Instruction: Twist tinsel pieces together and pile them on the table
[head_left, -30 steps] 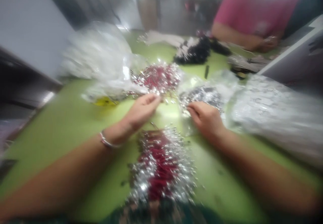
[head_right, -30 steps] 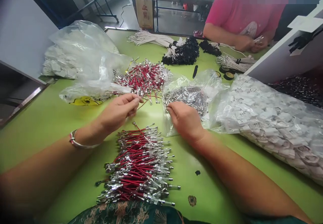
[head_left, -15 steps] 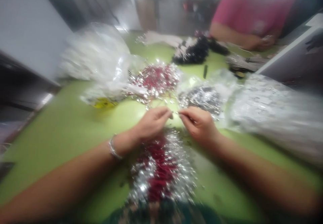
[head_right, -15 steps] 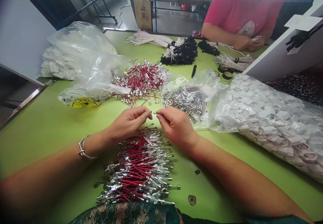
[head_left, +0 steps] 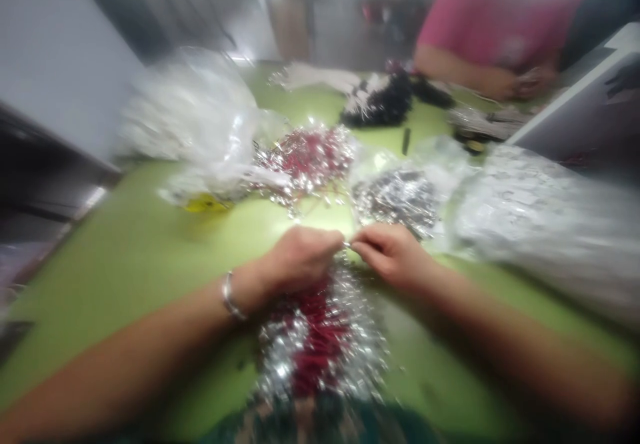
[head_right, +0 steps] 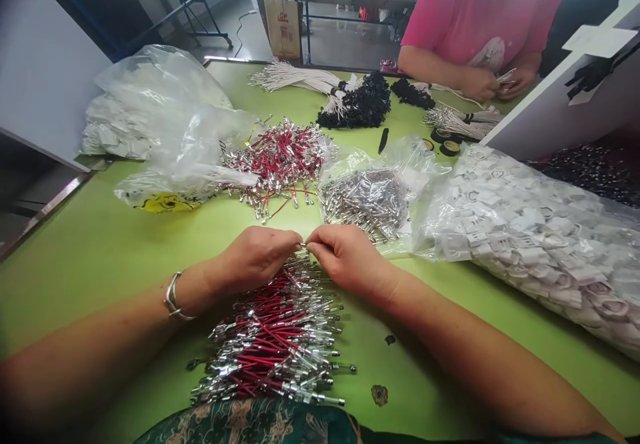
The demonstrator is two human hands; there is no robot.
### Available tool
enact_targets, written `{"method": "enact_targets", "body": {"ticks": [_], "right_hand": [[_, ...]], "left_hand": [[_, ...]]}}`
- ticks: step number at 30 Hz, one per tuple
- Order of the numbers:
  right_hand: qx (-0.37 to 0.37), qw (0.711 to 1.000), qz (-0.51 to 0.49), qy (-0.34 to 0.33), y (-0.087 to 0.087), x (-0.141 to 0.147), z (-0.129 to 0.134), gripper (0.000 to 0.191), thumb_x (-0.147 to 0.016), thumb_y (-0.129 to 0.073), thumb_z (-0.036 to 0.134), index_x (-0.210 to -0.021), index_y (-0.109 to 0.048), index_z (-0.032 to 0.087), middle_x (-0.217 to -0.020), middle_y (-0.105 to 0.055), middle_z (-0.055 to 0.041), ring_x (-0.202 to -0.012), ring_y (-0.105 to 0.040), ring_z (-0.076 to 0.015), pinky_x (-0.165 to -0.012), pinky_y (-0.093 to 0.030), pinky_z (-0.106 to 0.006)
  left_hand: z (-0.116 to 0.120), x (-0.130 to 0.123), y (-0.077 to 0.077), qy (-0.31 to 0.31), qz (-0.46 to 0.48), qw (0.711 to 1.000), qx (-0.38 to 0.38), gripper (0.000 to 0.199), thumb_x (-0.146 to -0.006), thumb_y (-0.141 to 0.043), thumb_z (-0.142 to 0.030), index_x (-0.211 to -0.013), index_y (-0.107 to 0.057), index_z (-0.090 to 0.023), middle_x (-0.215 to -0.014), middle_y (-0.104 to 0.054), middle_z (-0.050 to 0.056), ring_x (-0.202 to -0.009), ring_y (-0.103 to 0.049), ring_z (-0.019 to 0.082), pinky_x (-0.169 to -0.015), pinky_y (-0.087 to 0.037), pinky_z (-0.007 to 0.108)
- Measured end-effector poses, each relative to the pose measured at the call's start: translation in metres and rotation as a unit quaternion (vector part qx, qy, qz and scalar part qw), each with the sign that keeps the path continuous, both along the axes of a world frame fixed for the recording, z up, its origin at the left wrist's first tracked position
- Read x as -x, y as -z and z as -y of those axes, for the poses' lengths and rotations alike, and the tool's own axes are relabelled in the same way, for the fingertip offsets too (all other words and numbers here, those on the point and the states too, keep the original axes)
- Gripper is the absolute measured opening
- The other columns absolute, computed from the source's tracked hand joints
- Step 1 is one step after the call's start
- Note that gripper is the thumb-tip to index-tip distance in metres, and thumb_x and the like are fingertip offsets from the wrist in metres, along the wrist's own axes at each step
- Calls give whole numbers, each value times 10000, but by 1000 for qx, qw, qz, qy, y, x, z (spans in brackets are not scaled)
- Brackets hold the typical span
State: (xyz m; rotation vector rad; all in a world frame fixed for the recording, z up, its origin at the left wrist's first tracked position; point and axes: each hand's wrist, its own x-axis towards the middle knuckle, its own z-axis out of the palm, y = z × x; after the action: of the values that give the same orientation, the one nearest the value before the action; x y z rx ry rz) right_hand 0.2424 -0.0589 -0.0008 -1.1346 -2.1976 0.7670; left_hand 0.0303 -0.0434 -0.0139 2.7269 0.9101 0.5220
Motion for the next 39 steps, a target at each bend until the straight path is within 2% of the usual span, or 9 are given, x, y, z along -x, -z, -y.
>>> {"method": "enact_targets", "body": {"ticks": [5, 9, 11, 15, 18, 25, 31, 36, 39], "right_hand": [[7, 1000, 25, 11, 3, 6, 0, 143, -880, -570, 187, -780, -671, 185, -695, -665, -5, -628, -563, -115, -621, -418, -254], [-53, 990, 123, -47, 8, 11, 4, 153, -890, -576, 240, -808, -699, 200, -784, -673, -37, -699, -567, -141, -633, -401, -271], [-70, 986, 136, -68, 7, 10, 4, 177, -902, -575, 288, -824, -711, 206, -817, -670, -46, -724, -573, -149, -641, -405, -277], [-117, 979, 156, 52, 4, -7, -9, 205, -928, -527, 289, -859, -696, 195, -844, -660, -64, -760, -576, -174, -654, -406, -297], [-134, 940, 282, 140, 4, -21, -22, 127, -880, -589, 287, -860, -679, 199, -887, -637, -86, -791, -556, -211, -574, -335, -295], [-175, 895, 390, 127, 14, -19, -28, 158, -879, -542, 194, -749, -631, 202, -822, -582, -80, -725, -484, -193, -489, -169, -308], [-223, 938, 233, 123, 15, -18, -28, 179, -890, -493, 154, -803, -649, 164, -841, -629, -96, -764, -537, -190, -575, -351, -290], [-122, 990, 39, 61, 11, -7, -15, 98, -876, -567, 154, -861, -663, 149, -759, -682, -34, -666, -595, -136, -639, -450, -261], [-101, 993, -27, 63, 10, 1, -7, 114, -891, -574, 168, -906, -687, 152, -793, -712, -35, -686, -627, -131, -653, -468, -255]], "left_hand": [[-21, 10, -8, 4, 27, 999, 30, 270, -939, -412, -282, -763, -590, -182, -714, -599, 34, -658, -505, 151, -627, -414, 283], [-43, 17, 5, -189, 42, 980, -37, 259, -923, -502, -358, -789, -619, -168, -801, -601, 76, -784, -504, 210, -747, -419, 368], [-49, 20, 16, -229, -4, 970, -79, 174, -862, -586, -296, -749, -607, -165, -790, -568, 88, -792, -481, 229, -727, -405, 374], [-52, 32, 24, -189, -59, 978, -61, 184, -830, -559, -176, -647, -562, -173, -713, -520, 72, -724, -451, 213, -647, -373, 344], [-51, 43, 17, -111, -67, 991, -30, 218, -824, -554, -160, -606, -551, -177, -687, -512, 52, -679, -436, 183, -628, -355, 322], [-35, 13, 0, -159, -92, 983, 13, 102, -847, -579, -205, -766, -609, -150, -819, -558, 84, -827, -478, 223, -728, -401, 344], [-26, -5, -2, -187, -33, 979, 68, 149, -877, -506, -146, -729, -517, -156, -832, -560, 84, -839, -465, 206, -782, -405, 357], [-18, -5, -6, -174, 185, 947, 196, 117, -912, -459, -208, -813, -509, -169, -774, -554, 18, -713, -475, 137, -676, -418, 283], [-14, -8, -5, -156, 214, 925, 270, 148, -902, -479, -239, -845, -585, -151, -798, -601, 29, -756, -526, 141, -713, -441, 291]]}}
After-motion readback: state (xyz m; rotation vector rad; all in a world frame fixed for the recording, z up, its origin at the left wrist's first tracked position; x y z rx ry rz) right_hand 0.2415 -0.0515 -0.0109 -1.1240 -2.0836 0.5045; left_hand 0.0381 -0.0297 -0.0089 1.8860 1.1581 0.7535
